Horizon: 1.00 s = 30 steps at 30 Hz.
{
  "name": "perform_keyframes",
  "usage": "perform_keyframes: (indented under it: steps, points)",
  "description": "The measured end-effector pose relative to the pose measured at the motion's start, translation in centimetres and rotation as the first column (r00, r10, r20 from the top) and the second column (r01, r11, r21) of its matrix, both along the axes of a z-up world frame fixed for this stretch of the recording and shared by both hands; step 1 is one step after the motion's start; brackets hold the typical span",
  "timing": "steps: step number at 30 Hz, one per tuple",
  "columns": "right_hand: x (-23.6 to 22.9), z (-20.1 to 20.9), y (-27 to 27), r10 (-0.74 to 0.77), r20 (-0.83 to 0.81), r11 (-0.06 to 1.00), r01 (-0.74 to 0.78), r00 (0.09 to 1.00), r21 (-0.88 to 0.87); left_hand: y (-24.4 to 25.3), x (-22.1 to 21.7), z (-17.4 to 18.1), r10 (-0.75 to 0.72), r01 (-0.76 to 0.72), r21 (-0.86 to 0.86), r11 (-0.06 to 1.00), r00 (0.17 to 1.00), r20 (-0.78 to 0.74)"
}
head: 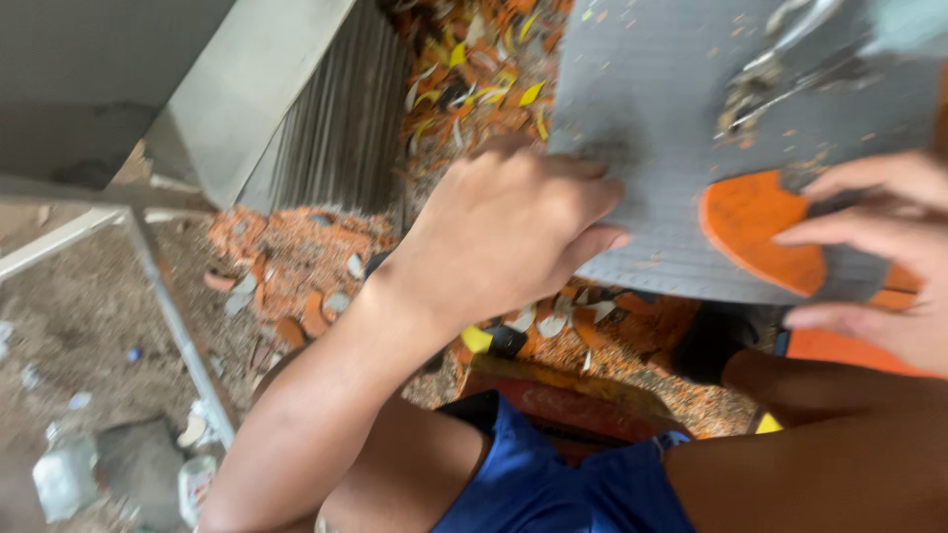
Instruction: The person uses a vertical band saw to trim and shape orange sole pieces. They guide each piece against the blade, rotate it to follow contours, and remove finished pieces to a nearby basket. The workspace is cluttered with orange and yellow offcuts.
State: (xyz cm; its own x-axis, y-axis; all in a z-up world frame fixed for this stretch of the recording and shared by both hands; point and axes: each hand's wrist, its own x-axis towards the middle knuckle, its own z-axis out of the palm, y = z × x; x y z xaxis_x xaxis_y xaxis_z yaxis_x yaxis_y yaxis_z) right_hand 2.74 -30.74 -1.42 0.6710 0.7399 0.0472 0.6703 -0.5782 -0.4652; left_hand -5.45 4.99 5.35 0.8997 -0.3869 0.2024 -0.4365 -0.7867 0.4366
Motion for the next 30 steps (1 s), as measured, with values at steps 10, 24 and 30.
perform_keyframes:
  steps: [10, 24, 30]
  points:
    - [-0.5, 4.5, 4.1, -0.015, -0.059, 1.0, 0.014, 0.998, -0.018, -5.6, -1.3, -1.6, -0.008, 0.013, -0.069, 0.998, 0.997, 0.072]
    - [-0.3, 5.3, 6.0, 0.05, 0.055, 0.98, -0.06, 0.997, 0.19, -6.7, -2.5, -4.8, 0.1, -0.111, 0.047, 0.993, 0.976, 0.191]
    - [-0.2, 5.0, 5.7, 0.013, 0.033, 0.997, -0.015, 0.999, 0.075, -6.3, -2.4, -5.2, 0.081, -0.092, 0.048, 0.995, 0.977, 0.199]
